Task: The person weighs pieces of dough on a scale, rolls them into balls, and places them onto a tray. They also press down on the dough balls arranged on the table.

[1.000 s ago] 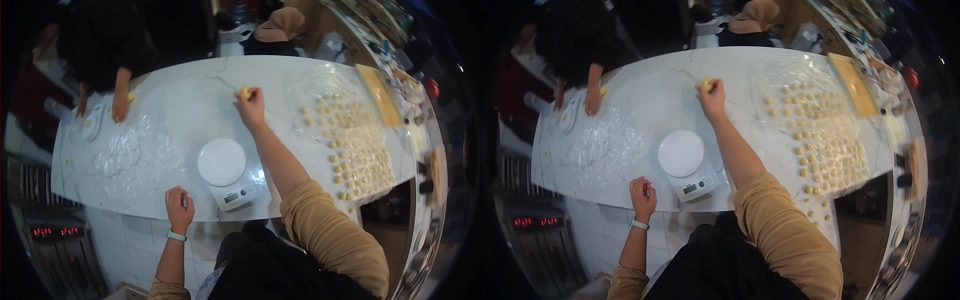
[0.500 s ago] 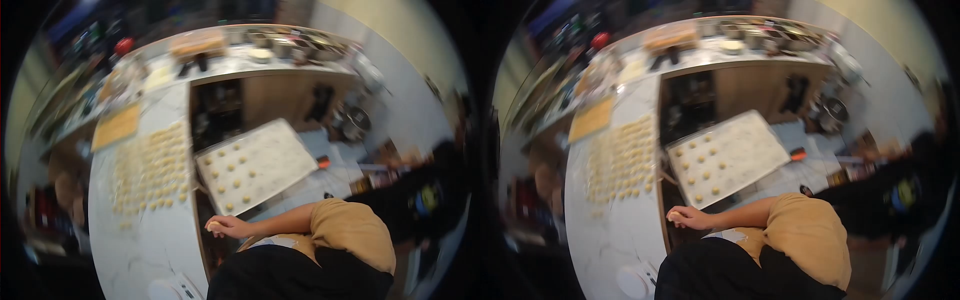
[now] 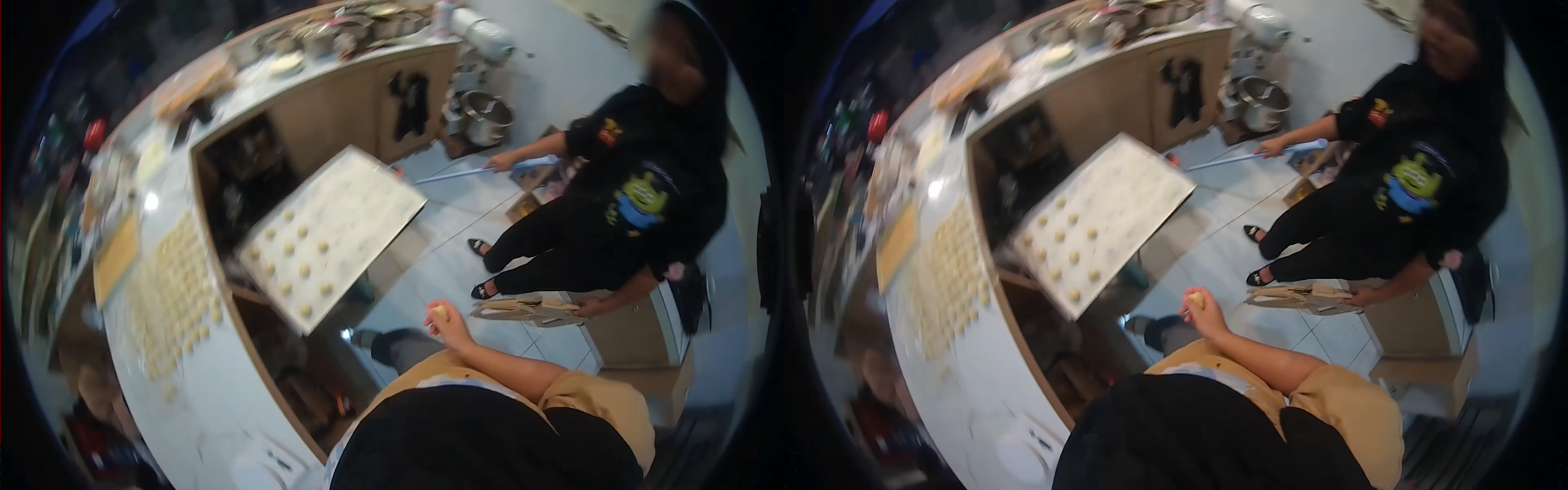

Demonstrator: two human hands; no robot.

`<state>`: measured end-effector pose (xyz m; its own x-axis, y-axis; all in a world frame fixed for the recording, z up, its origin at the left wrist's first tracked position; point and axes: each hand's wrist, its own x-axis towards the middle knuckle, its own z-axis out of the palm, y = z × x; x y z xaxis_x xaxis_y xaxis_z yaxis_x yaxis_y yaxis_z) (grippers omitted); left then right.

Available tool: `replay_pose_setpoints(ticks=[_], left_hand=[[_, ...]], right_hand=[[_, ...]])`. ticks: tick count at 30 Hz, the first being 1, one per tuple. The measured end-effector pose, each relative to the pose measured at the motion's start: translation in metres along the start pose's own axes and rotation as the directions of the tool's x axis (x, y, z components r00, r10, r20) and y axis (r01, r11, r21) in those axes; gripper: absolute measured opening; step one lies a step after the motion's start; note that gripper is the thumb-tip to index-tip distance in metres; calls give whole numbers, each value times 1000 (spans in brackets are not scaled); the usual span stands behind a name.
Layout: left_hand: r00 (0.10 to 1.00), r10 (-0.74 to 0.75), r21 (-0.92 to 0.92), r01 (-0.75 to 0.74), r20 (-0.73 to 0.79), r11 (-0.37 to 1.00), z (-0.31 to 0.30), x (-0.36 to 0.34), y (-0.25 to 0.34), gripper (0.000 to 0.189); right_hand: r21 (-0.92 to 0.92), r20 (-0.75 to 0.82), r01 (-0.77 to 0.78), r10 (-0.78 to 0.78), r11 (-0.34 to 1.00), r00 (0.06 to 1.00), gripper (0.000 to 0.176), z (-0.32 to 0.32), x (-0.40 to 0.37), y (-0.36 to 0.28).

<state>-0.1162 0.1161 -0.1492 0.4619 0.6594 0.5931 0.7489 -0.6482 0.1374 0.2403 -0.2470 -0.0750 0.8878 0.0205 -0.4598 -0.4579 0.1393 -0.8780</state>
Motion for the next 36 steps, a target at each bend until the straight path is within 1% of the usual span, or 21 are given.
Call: replay_pose_setpoints(ticks=[2, 3, 4, 5, 6, 7, 8, 9, 10, 11, 14, 16, 18, 20, 22, 23, 25, 26, 29, 33, 36], left_hand=[[996, -89, 98, 87, 14, 991, -2, -28, -20, 21], [991, -131, 158, 125, 28, 979, -49, 10, 47, 22], [988, -70, 179, 95, -140, 979, -45, 8, 55, 16], [990, -130, 161, 137, -57, 977, -57, 15, 72, 12], [958, -262, 54, 258, 113, 965, -73, 28, 89, 12], [926, -341, 101, 328, 162, 939, -81, 35, 100, 12], [888, -415, 121, 398, 198, 910, -80, 38, 108, 13], [883, -427, 114, 412, 194, 904, -78, 36, 107, 13], [898, -398, 47, 396, 187, 917, -82, 34, 109, 13], [909, -372, -22, 382, 190, 924, -80, 33, 107, 14], [910, -365, -59, 383, 198, 922, -81, 37, 111, 14], [907, -377, -117, 402, 189, 908, -82, 39, 116, 14], [904, -393, -151, 418, 168, 896, -83, 38, 115, 14], [939, -312, -191, 336, 146, 922, -83, 36, 114, 15], [933, -320, -177, 347, 165, 921, -84, 36, 114, 18], [934, -318, -168, 344, 165, 924, -85, 37, 115, 19], [941, -296, -180, 323, 161, 929, -85, 38, 116, 19], [937, -300, -189, 332, 181, 924, -84, 38, 115, 19], [933, -284, -213, 330, 222, 920, -85, 39, 117, 18], [943, -239, -232, 292, 230, 928, -83, 36, 112, 16], [941, -250, -297, 312, 229, 903, -84, 36, 112, 17]], right_hand=[[68, -94, 51, -45, 996, 995, 26, 1, -18, 2], [27, -69, 40, -38, 999, 997, 26, 2, -25, 4], [-21, -46, 34, -35, 999, 998, 27, 2, -29, 8], [-61, -6, -35, 35, 998, 999, 27, 1, -32, 10], [-101, 45, -101, 106, 990, 993, 28, 0, -34, 14], [-130, 85, -140, 152, 982, 985, 30, 1, -38, 21], [-145, 97, -138, 153, 980, 983, 30, 3, -42, 28], [-47, 90, -219, 222, 975, 971, 30, 3, -45, 32], [63, 94, -291, 285, 955, 954, 31, -1, -50, 31], [195, 108, -307, 291, 931, 951, 28, 0, -56, 30], [227, 152, -308, 279, 924, 948, 27, -5, -63, 38], [166, 154, -282, 258, 945, 954, 24, -13, -70, 44], [-24, 75, -249, 250, 968, 965, 19, -18, -74, 54], [-45, 80, -259, 262, 965, 962, 19, -23, -72, 60], [8, 13, -302, 302, 953, 953, 19, -22, -71, 64], [21, 9, -290, 290, 957, 957, 19, -21, -71, 65], [146, 88, -357, 347, 923, 934, 18, -13, -72, 64], [167, 82, -343, 334, 924, 939, 18, -9, -73, 65], [33, 131, -305, 298, 952, 945, 16, 4, -79, 67], [92, 151, -333, 318, 938, 936, 18, 10, -82, 73], [110, 180, -362, 340, 926, 923, 21, 3, -83, 72]])
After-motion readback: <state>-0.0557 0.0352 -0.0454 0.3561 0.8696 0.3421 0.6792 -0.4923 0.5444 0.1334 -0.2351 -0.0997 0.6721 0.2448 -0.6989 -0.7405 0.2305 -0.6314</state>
